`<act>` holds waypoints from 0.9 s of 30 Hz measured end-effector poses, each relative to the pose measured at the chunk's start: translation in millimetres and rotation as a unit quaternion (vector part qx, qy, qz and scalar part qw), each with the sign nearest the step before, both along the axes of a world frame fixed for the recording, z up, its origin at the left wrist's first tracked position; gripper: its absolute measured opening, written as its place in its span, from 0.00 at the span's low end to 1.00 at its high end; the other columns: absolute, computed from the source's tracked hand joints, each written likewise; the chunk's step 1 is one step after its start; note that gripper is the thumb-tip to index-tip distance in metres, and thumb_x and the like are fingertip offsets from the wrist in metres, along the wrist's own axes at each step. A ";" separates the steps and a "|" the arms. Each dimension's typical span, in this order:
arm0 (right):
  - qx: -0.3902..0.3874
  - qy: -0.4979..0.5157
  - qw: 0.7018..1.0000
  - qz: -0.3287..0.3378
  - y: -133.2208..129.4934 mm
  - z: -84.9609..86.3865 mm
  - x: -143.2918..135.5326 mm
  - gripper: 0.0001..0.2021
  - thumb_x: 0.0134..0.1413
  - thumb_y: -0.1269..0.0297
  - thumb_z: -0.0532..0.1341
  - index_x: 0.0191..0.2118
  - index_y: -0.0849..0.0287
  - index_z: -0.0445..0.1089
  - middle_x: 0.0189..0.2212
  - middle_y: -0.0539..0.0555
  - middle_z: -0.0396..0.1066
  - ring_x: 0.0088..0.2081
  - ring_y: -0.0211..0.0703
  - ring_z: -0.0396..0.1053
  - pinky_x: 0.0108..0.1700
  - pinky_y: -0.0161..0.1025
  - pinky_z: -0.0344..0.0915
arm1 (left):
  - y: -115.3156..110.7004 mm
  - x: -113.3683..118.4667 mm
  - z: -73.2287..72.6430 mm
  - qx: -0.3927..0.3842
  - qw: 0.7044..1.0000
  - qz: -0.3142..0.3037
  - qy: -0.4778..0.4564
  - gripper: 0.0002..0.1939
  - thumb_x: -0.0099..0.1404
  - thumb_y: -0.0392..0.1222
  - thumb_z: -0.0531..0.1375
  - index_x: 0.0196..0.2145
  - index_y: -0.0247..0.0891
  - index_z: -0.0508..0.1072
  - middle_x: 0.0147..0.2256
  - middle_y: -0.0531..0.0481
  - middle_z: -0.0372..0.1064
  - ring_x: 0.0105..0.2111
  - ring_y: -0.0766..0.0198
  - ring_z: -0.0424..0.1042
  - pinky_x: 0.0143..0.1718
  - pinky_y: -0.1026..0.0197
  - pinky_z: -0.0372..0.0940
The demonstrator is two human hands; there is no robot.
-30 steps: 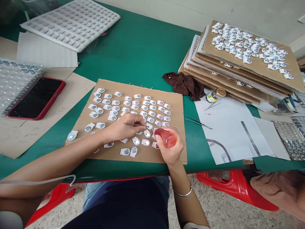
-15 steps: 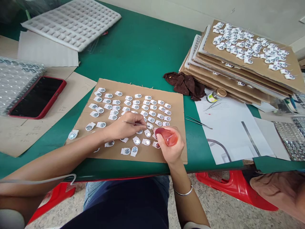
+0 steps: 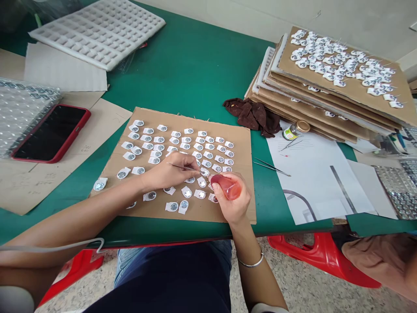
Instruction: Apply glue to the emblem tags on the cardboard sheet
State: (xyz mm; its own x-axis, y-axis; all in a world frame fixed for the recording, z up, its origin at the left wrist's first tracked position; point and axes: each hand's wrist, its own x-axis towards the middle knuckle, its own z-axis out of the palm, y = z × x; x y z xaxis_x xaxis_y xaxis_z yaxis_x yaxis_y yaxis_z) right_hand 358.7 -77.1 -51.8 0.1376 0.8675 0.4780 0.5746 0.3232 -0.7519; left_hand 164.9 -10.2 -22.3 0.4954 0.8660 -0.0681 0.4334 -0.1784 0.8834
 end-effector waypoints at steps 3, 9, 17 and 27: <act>-0.010 0.000 1.000 0.003 -0.3 0.7 -1.2 0.11 0.46 0.65 0.65 0.37 0.59 0.67 0.35 0.55 0.71 0.37 0.43 0.70 0.40 0.43 0.69 | 0.3 0.1 -1.2 -0.004 1.000 0.003 -0.002 0.04 0.55 0.32 0.59 0.25 0.33 0.73 0.23 0.52 0.69 0.24 0.70 0.66 0.24 0.67 0.59; -0.005 0.004 1.000 0.022 1.7 3.1 -1.9 0.11 0.45 0.66 0.65 0.38 0.58 0.67 0.34 0.54 0.71 0.37 0.43 0.70 0.41 0.43 0.68 | 0.9 -0.1 -2.9 -0.007 1.000 0.004 -0.002 0.04 0.55 0.33 0.59 0.25 0.33 0.74 0.23 0.52 0.70 0.24 0.70 0.67 0.24 0.67 0.60; -0.026 0.047 0.998 0.022 0.6 2.1 -5.4 0.13 0.42 0.66 0.67 0.37 0.58 0.69 0.35 0.54 0.72 0.38 0.43 0.71 0.41 0.43 0.69 | 0.7 -0.3 -1.6 -0.012 1.000 0.006 -0.003 0.04 0.55 0.35 0.60 0.25 0.33 0.74 0.24 0.51 0.70 0.25 0.70 0.67 0.25 0.67 0.60; -0.081 0.433 0.896 0.061 64.5 62.1 37.2 0.20 0.45 0.45 0.61 0.38 0.56 0.65 0.27 0.48 0.69 0.22 0.34 0.67 0.18 0.32 0.61 | 6.0 4.8 14.9 -0.116 0.985 0.096 -0.089 0.09 0.55 0.44 0.62 0.30 0.34 0.72 0.23 0.51 0.69 0.21 0.71 0.67 0.21 0.68 0.62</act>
